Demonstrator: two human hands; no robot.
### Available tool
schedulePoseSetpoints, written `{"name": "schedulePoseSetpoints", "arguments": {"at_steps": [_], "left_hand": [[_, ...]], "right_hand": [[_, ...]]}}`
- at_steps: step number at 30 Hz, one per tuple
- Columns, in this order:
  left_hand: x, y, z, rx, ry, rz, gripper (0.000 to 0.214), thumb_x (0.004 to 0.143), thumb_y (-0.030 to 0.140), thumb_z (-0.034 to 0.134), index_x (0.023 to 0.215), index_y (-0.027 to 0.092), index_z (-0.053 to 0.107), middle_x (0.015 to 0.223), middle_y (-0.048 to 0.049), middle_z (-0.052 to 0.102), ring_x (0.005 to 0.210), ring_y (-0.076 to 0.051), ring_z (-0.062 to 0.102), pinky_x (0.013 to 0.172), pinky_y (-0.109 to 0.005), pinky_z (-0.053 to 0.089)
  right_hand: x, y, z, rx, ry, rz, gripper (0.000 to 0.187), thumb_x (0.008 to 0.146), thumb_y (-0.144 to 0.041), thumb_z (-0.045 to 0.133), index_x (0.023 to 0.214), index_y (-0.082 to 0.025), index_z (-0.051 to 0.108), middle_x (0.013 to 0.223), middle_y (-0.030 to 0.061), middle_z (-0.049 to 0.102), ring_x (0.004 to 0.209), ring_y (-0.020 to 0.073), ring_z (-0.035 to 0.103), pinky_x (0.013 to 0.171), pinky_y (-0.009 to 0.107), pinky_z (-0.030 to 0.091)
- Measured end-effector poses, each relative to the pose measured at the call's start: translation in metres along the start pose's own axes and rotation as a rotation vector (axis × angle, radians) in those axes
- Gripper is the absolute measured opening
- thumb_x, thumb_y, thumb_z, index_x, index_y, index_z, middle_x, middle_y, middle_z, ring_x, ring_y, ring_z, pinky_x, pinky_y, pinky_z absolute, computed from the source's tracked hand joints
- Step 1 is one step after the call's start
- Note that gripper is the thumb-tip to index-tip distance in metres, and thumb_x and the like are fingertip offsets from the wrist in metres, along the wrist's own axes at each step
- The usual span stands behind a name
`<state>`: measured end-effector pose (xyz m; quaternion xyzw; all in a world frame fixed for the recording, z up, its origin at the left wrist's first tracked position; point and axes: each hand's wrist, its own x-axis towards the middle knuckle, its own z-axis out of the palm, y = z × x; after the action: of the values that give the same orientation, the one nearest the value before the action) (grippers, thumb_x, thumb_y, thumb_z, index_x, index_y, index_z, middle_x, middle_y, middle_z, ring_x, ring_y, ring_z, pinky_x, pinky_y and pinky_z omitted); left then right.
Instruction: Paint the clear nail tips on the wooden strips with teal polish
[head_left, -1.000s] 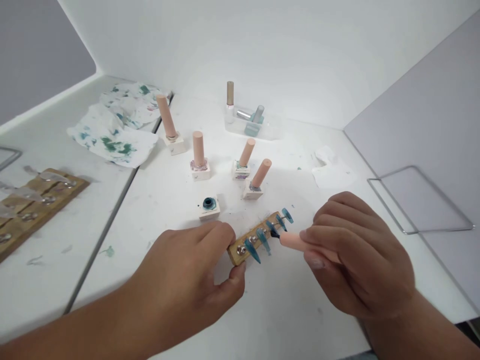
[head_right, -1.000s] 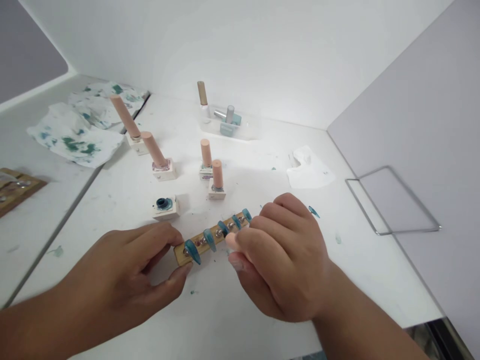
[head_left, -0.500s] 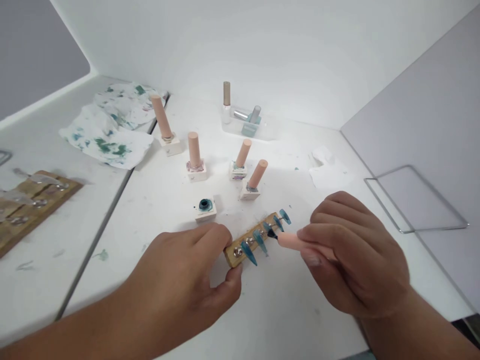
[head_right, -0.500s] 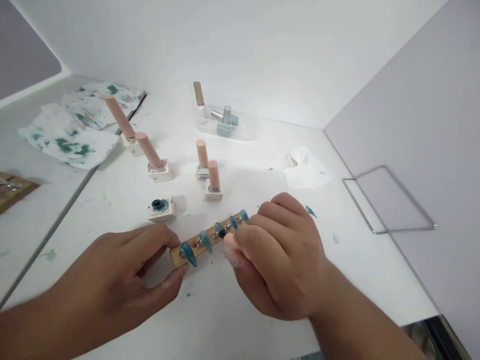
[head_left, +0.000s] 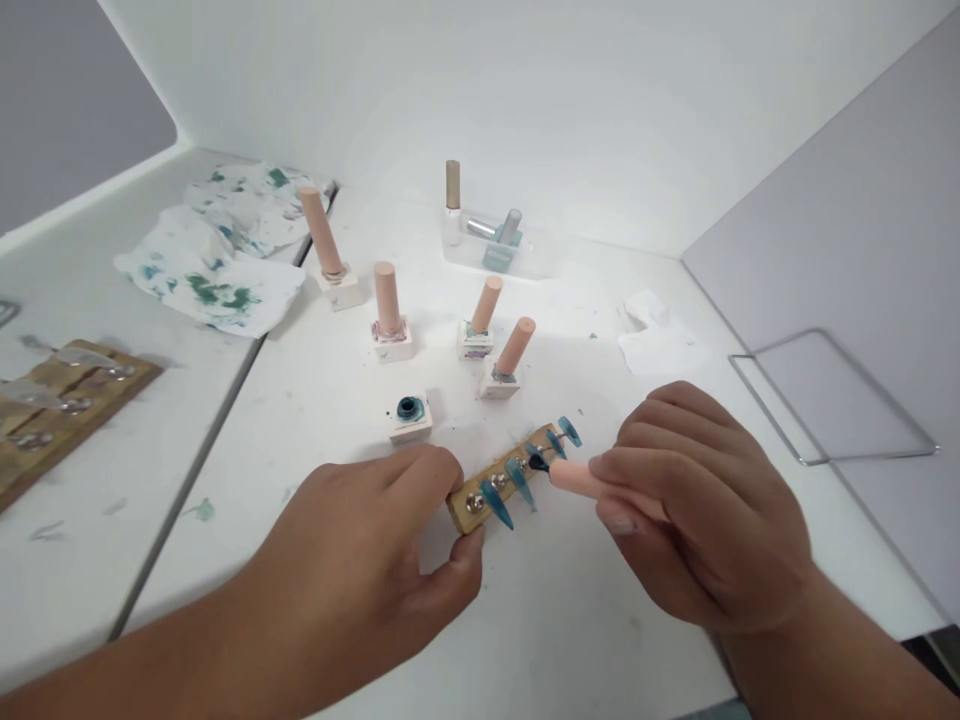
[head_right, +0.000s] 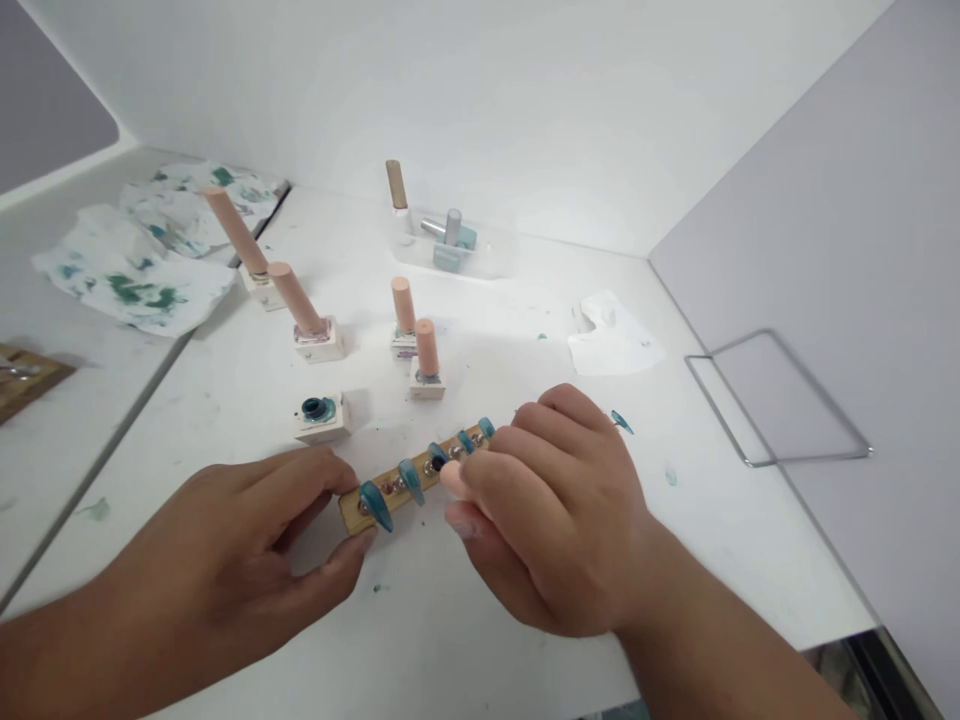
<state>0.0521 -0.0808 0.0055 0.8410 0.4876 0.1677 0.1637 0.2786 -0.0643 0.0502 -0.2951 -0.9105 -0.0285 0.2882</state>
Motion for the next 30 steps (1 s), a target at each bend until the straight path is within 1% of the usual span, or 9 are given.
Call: {"name": "schedulePoseSetpoints", "arguments": {"at_steps": [4,9,12,14,16,19,24,28,30], "left_hand": [[0.0,0.0,-0.001,0.002,-0.008,-0.006,0.009,0.073,0.027,0.053,0.071,0.021,0.047,0.051,0.0069,0.042,0.04,-0.009,0.036,0.04,-0.022,0.025],[0.001,-0.001,0.0,0.003,0.004,0.007,0.01,0.074,0.028,0.053,0.072,0.021,0.046,0.051,0.0073,0.04,0.04,-0.009,0.036,0.04,-0.022,0.025],[0.0,0.0,0.0,0.003,-0.001,0.002,0.01,0.074,0.029,0.052,0.071,0.021,0.047,0.05,0.0076,0.04,0.04,-0.009,0.036,0.041,-0.022,0.026],[0.0,0.001,0.001,-0.001,-0.001,-0.001,0.011,0.074,0.029,0.053,0.07,0.021,0.047,0.05,0.0078,0.039,0.039,-0.009,0.036,0.041,-0.022,0.025],[0.0,0.001,0.001,-0.004,-0.007,-0.011,0.011,0.073,0.03,0.053,0.07,0.021,0.047,0.05,0.0077,0.04,0.039,-0.009,0.036,0.041,-0.022,0.025],[0.0,0.0,0.001,-0.01,-0.015,-0.019,0.01,0.074,0.029,0.053,0.071,0.021,0.048,0.05,0.0075,0.041,0.039,-0.009,0.037,0.041,-0.022,0.024],[0.001,0.0,0.0,-0.016,-0.025,-0.024,0.009,0.074,0.029,0.052,0.072,0.021,0.049,0.05,0.0074,0.042,0.04,-0.009,0.038,0.042,-0.022,0.024],[0.001,0.0,0.0,-0.028,-0.021,-0.023,0.009,0.074,0.029,0.052,0.071,0.021,0.048,0.051,0.0072,0.043,0.04,-0.009,0.038,0.042,-0.022,0.023],[0.001,0.0,0.0,-0.027,-0.016,-0.026,0.009,0.074,0.029,0.052,0.07,0.021,0.048,0.051,0.007,0.044,0.04,-0.009,0.037,0.042,-0.022,0.022]], "right_hand": [[0.0,-0.003,-0.005,0.036,-0.012,0.027,0.012,0.069,-0.007,0.05,0.076,-0.015,0.055,0.051,-0.0002,0.05,0.047,0.0116,0.041,0.052,0.031,0.031],[-0.003,-0.001,-0.002,0.058,0.067,0.004,0.012,0.069,-0.007,0.051,0.079,-0.013,0.054,0.054,0.0003,0.05,0.05,0.0121,0.044,0.053,0.031,0.033],[-0.003,0.002,0.002,0.039,0.048,-0.002,0.011,0.074,-0.011,0.051,0.084,-0.013,0.053,0.056,0.0,0.051,0.051,0.0118,0.045,0.053,0.031,0.033],[-0.002,0.002,0.004,0.025,0.025,0.007,0.009,0.075,-0.012,0.052,0.084,-0.013,0.052,0.057,0.0005,0.053,0.05,0.0115,0.045,0.053,0.03,0.033],[-0.001,0.002,0.003,0.022,0.013,0.02,0.008,0.074,-0.01,0.053,0.081,-0.013,0.053,0.056,0.0012,0.054,0.049,0.0116,0.045,0.053,0.031,0.032],[-0.001,0.0,-0.002,0.034,-0.008,0.033,0.013,0.07,-0.006,0.052,0.08,-0.012,0.056,0.054,0.0016,0.053,0.048,0.012,0.044,0.052,0.032,0.032],[-0.003,0.0,-0.006,0.078,0.044,0.015,0.015,0.07,-0.005,0.051,0.082,-0.013,0.054,0.055,0.0005,0.051,0.049,0.0123,0.044,0.052,0.032,0.032],[-0.004,0.004,-0.001,0.062,0.018,-0.014,0.015,0.073,-0.008,0.051,0.088,-0.012,0.052,0.056,-0.0001,0.051,0.05,0.0119,0.044,0.053,0.032,0.033],[-0.003,0.004,0.001,0.045,0.017,-0.007,0.012,0.074,-0.009,0.052,0.085,-0.012,0.053,0.056,0.0004,0.052,0.05,0.0119,0.044,0.053,0.032,0.032]]}}
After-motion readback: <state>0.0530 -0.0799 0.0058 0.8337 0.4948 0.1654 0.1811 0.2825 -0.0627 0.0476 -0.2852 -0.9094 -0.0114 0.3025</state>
